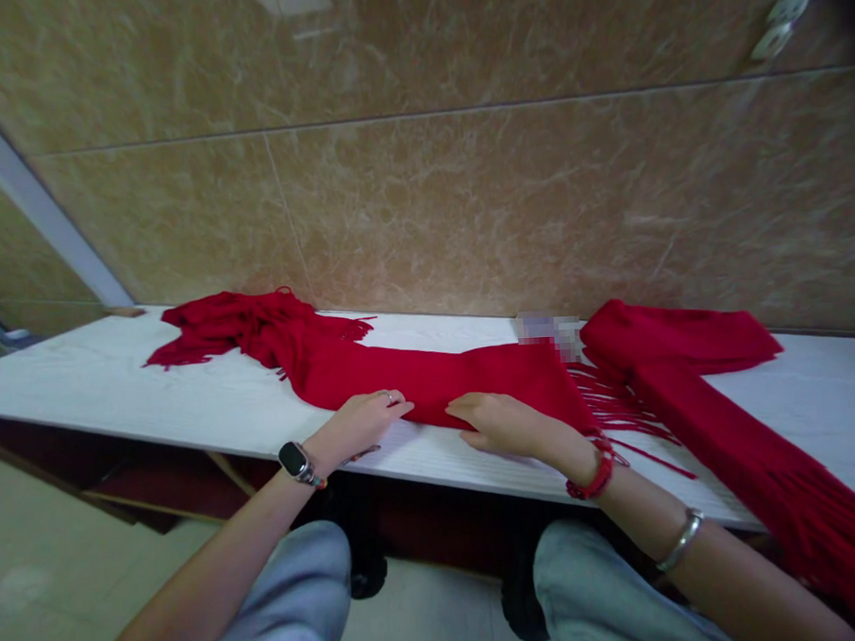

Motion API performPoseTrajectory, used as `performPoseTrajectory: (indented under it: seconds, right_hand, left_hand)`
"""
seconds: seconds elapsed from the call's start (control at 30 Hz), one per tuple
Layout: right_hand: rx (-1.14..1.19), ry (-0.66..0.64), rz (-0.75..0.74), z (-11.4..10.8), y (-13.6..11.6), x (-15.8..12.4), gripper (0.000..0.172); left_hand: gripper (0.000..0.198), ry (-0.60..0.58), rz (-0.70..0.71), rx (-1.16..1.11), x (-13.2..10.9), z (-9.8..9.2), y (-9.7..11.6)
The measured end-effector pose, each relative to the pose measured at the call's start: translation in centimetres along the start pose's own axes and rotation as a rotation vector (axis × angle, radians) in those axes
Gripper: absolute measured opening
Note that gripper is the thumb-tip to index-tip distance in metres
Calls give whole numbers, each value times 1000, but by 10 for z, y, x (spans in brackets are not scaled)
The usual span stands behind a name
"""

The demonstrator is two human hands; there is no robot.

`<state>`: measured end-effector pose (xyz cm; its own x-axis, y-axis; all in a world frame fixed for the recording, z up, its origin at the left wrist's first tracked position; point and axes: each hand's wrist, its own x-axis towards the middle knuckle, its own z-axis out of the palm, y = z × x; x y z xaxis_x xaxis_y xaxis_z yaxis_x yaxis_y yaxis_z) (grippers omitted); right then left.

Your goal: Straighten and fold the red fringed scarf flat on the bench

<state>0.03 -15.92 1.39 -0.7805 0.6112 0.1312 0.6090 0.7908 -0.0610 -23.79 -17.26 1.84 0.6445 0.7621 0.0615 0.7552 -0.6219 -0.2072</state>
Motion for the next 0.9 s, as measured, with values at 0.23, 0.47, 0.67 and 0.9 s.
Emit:
performPoseTrajectory:
  seconds: [0.23, 0.47, 0.67, 0.9]
  right_hand:
    - [-138, 157, 159, 19, -5, -14, 26]
    - [-216, 200, 191, 15, -9, -14, 23]
    - [-205, 261, 168, 18, -8, -13, 26]
    - [-263, 287, 60, 18, -7, -15, 22]
  left_hand:
    - [43, 92, -103, 96, 16, 10, 17]
    - [20, 185, -29, 69, 24, 14, 29]
    - [15, 217, 9, 75, 21, 16, 24]
    - [15, 206, 15, 76, 20, 14, 24]
